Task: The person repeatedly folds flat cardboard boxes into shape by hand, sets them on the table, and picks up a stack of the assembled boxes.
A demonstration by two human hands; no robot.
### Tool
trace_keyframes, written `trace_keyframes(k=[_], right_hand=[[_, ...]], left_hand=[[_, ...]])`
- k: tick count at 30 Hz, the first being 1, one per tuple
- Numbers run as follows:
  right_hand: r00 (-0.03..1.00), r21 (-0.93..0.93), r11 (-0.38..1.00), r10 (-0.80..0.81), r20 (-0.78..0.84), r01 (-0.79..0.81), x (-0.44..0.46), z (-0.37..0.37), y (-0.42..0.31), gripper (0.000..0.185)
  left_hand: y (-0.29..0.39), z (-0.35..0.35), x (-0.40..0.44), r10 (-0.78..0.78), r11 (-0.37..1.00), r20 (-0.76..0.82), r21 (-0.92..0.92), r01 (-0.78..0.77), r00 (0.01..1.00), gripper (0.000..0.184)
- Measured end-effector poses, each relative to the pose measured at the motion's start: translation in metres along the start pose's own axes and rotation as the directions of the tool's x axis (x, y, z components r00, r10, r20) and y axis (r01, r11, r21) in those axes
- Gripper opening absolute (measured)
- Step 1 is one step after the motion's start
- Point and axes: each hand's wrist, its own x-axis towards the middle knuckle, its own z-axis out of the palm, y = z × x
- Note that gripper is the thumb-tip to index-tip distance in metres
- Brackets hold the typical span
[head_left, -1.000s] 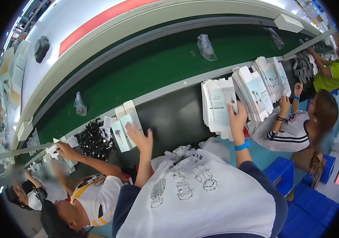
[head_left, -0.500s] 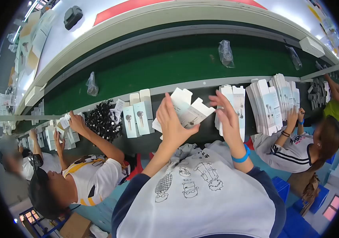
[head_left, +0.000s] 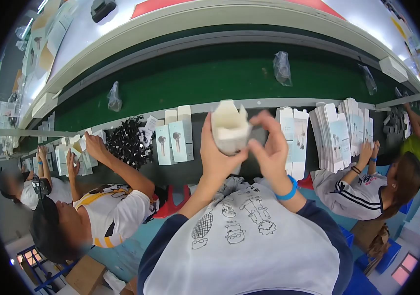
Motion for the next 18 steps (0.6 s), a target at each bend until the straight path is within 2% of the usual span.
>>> trace_keyframes(k=[1,2,3,4,6,7,8,9,10,11,12,13,14,15,16,17,18], right_hand=[[0.996,-0.025,1.0,0.015,-0.088,-0.017,0.0,0.012,-0.013,0.08],[0.984,-0.049,0.998,0.028,-0.177,-0.037,-0.002,0.019,-0.021,0.106],[0.986,-0.187,0.973,0.151,0.075,-0.135,-0.007,0.015,-0.012,0.135],[0.929,-0.014,0.941,0.336,0.155,-0.338,-0.013,0.021,-0.007,0.129],[0.897,0.011,0.91,0.405,0.178,-0.414,-0.017,0.02,0.0,0.122],[0.896,0.008,0.91,0.407,0.175,-0.415,-0.018,0.017,0.005,0.122],[0.916,0.064,0.939,0.313,0.25,-0.338,-0.018,0.012,0.011,0.118],[0.925,0.126,0.957,0.209,0.318,-0.26,-0.013,0.011,0.009,0.114],[0.926,0.127,0.957,0.209,0.315,-0.259,-0.009,0.009,0.004,0.114],[0.959,0.363,0.898,0.173,0.223,-0.247,-0.005,0.006,-0.006,0.107],[0.98,0.578,0.791,0.16,0.121,-0.2,-0.002,0.004,-0.018,0.1],[0.976,0.454,0.866,0.21,0.052,-0.21,0.001,0.009,-0.025,0.088],[0.938,0.471,0.829,0.348,-0.012,-0.301,0.004,0.015,-0.036,0.078],[0.907,0.546,0.766,0.42,-0.027,-0.339,0.005,0.017,-0.034,0.074],[0.872,0.618,0.696,0.488,-0.036,-0.364,0.007,0.018,-0.032,0.07],[0.874,0.619,0.699,0.484,-0.041,-0.358,0.008,0.018,-0.033,0.07],[0.881,0.753,0.56,0.469,0.055,-0.345,0.011,0.017,-0.035,0.067]], left_hand=[[-0.002,-0.002,0.001,-0.15,0.96,0.001,-0.24,0.146,0.989,0.092],[-0.006,-0.003,0.002,-0.289,0.842,0.04,-0.464,0.274,0.956,0.079],[-0.009,-0.005,0.006,-0.279,0.82,0.032,-0.513,0.255,0.96,0.056],[-0.008,-0.009,0.006,-0.279,0.818,0.032,-0.515,0.255,0.96,0.056],[0.001,-0.017,0.005,-0.367,0.667,0.144,-0.648,0.368,0.919,0.051],[-0.001,-0.017,0.002,-0.368,0.668,0.188,-0.628,0.399,0.911,0.062],[-0.001,-0.015,0.0,-0.367,0.667,0.191,-0.628,0.401,0.91,0.062],[-0.001,-0.013,-0.002,-0.264,0.755,0.08,-0.603,0.257,0.961,0.069],[-0.001,-0.012,-0.003,-0.148,0.822,-0.027,-0.559,0.108,0.989,0.077],[-0.004,-0.012,-0.003,-0.091,0.869,0.005,-0.488,0.082,0.996,0.093],[-0.007,-0.011,0.0,0.11,0.96,-0.01,-0.259,-0.109,0.994,0.097],[-0.004,-0.013,-0.004,0.157,0.967,0.04,-0.21,-0.145,0.987,0.094],[-0.002,-0.014,-0.007,0.201,0.969,0.095,-0.166,-0.183,0.975,0.09],[-0.006,-0.011,-0.006,0.332,0.935,0.071,-0.157,-0.318,0.94,0.088],[-0.007,-0.011,-0.006,0.337,0.933,0.075,-0.159,-0.323,0.938,0.088],[-0.007,-0.011,-0.005,0.448,0.892,0.026,-0.079,-0.445,0.893,0.086],[-0.005,-0.012,-0.002,0.554,0.833,-0.016,0.008,-0.554,0.833,0.083]])
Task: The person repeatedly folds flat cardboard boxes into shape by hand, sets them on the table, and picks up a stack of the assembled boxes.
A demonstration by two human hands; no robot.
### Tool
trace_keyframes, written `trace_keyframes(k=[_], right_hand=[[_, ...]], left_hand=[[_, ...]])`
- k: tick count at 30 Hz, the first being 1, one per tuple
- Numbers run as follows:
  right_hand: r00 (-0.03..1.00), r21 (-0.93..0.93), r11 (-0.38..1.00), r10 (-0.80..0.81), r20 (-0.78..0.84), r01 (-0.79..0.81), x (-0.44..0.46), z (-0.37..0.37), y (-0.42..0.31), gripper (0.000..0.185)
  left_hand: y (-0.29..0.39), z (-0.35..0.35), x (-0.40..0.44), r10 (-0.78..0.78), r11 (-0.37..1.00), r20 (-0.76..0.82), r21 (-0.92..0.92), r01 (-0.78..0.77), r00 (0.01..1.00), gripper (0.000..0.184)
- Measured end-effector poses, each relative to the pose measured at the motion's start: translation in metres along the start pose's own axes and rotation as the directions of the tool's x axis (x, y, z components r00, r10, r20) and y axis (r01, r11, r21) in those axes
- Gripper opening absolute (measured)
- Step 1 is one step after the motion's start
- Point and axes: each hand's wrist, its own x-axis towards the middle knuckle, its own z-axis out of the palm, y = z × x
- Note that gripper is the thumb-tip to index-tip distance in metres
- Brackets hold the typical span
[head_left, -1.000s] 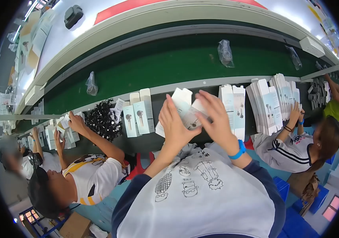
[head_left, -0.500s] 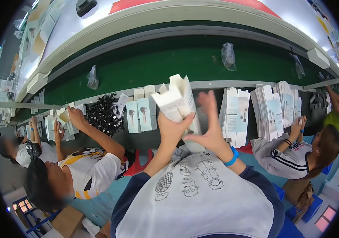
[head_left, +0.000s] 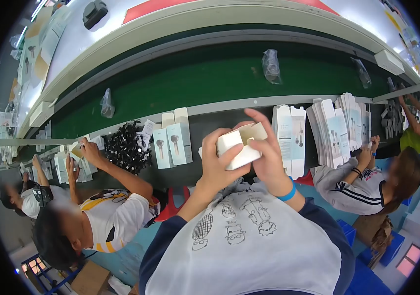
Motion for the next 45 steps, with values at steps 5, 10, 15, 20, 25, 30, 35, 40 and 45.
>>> trace_keyframes(k=[5,10,15,20,25,30,35,40,45], right_hand=[[0.994,-0.16,0.983,0.101,0.035,-0.094,-0.002,0.019,-0.011,0.048],[0.905,-0.419,0.813,-0.291,0.31,0.404,0.01,-0.006,-0.003,0.015],[0.581,-0.468,0.366,-0.322,0.748,0.805,0.022,-0.018,-0.019,0.044],[0.813,-0.586,0.575,-0.296,0.501,0.57,0.016,0.003,-0.032,0.063],[0.81,-0.787,0.199,-0.198,0.552,0.584,0.025,-0.058,0.032,0.076],[0.812,-0.801,0.283,0.11,0.573,0.528,0.025,-0.1,0.133,0.063],[0.879,-0.881,0.038,-0.098,0.467,0.472,0.018,-0.122,0.119,0.052],[0.706,-0.896,-0.316,-0.708,0.005,-0.311,-0.005,-0.205,0.037,0.104],[0.699,-0.825,-0.314,-0.703,-0.131,-0.471,-0.052,-0.249,-0.005,0.037]], left_hand=[[0.004,-0.01,-0.003,-0.114,0.965,0.058,-0.23,0.124,0.992,0.079],[0.016,-0.021,0.006,-0.369,0.635,0.24,-0.641,0.432,0.898,0.096],[0.015,-0.018,0.011,-0.265,0.448,0.352,-0.779,0.438,0.898,0.113],[-0.01,-0.007,0.012,-0.077,0.796,0.064,-0.597,0.1,0.995,0.101],[-0.029,-0.042,0.002,-0.368,0.909,0.324,-0.074,0.411,0.872,0.096],[-0.1,-0.034,-0.06,-0.52,0.854,0.261,0.155,0.497,0.813,0.067],[-0.143,-0.02,-0.141,-0.523,0.85,0.631,0.439,0.292,0.572,0.062],[-0.133,-0.008,-0.152,-0.68,0.717,0.48,0.596,0.363,0.554,0.083],[-0.123,0.021,-0.143,-0.679,0.681,0.262,0.573,0.456,0.686,0.071]])
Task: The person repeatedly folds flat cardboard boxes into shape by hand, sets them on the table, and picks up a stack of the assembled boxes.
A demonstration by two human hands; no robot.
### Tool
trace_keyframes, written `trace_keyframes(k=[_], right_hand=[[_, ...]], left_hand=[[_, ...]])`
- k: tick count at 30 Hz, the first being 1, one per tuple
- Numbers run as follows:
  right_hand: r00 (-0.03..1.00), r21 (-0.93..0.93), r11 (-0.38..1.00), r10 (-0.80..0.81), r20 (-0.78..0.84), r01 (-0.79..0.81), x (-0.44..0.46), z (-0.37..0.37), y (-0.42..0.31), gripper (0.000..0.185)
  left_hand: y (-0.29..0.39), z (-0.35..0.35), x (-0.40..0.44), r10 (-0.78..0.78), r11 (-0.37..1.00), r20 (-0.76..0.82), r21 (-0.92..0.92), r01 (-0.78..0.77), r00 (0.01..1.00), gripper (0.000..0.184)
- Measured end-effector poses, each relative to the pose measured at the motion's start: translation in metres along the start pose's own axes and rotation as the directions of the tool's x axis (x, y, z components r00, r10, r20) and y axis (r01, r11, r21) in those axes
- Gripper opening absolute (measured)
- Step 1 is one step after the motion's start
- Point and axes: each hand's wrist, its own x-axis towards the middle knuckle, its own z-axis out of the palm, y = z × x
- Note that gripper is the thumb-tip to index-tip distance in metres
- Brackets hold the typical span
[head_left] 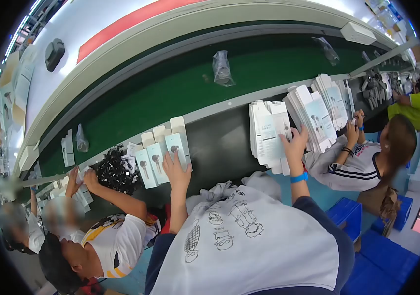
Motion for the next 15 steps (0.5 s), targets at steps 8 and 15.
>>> trace_keyframes(k=[8,15], right_hand=[[0.927,0.801,0.597,-0.322,0.191,0.042,-0.032,-0.068,-0.154,0.011],[0.836,0.9,0.186,-0.332,0.436,-0.395,0.007,-0.083,-0.167,0.047]], left_hand=[[0.141,-0.051,0.03,0.303,0.375,0.092,-0.927,-0.03,0.949,0.119],[0.149,-0.101,0.031,0.189,0.877,-0.158,-0.417,-0.239,0.969,0.131]])
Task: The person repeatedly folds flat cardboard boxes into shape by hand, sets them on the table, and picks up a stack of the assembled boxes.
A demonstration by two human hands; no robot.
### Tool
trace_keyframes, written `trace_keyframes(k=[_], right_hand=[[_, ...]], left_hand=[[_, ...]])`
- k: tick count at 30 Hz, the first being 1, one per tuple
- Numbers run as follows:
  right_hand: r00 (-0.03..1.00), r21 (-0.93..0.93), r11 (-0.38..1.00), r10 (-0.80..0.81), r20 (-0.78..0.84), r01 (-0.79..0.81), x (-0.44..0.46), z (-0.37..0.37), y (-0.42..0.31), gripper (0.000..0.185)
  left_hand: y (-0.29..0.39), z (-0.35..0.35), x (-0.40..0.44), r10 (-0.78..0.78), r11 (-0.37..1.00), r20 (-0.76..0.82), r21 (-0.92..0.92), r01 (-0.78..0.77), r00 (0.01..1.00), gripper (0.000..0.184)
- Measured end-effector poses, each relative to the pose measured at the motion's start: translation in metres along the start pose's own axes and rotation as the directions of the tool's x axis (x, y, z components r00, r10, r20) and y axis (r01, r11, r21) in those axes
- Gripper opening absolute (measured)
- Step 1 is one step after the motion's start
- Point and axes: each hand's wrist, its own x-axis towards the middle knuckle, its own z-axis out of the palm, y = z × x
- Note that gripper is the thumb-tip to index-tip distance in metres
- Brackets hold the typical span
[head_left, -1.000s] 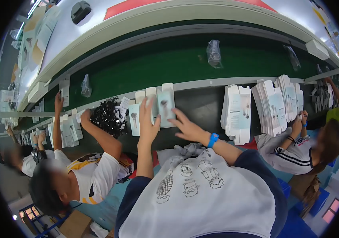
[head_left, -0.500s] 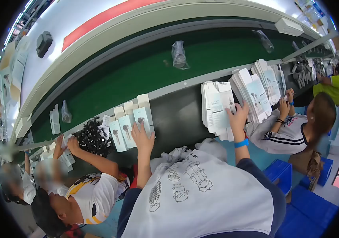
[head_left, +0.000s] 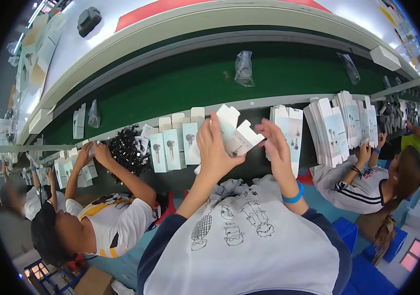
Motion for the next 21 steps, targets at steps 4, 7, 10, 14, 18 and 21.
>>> trace_keyframes(k=[4,7,10,14,18,21], right_hand=[[0.92,-0.635,0.678,-0.362,0.148,0.369,0.015,0.026,0.001,0.04],[0.799,-0.702,0.426,-0.486,0.354,0.57,0.01,0.035,0.008,0.031],[0.817,-0.569,0.587,-0.428,0.385,0.576,0.012,0.034,0.002,0.019],[0.966,0.124,0.989,-0.105,0.238,0.077,0.02,0.027,0.011,0.028],[0.971,-0.115,0.972,-0.188,0.145,0.205,0.008,0.042,0.004,0.088],[0.996,0.328,0.941,0.083,0.027,-0.087,0.006,0.054,0.001,0.067]], left_hand=[[0.01,0.0,-0.011,-0.01,0.975,-0.02,0.221,0.015,1.0,0.125],[0.002,-0.002,-0.013,-0.071,0.962,-0.096,0.255,0.093,0.993,0.125],[-0.001,-0.004,-0.014,-0.124,0.99,-0.092,0.06,0.13,0.988,0.119],[-0.007,-0.001,-0.022,-0.152,0.982,-0.101,-0.129,0.138,0.983,0.094],[-0.006,-0.005,-0.02,-0.215,0.905,-0.074,-0.39,0.171,0.974,0.088],[0.005,-0.006,-0.027,0.021,0.966,-0.226,-0.246,-0.078,0.974,0.087]])
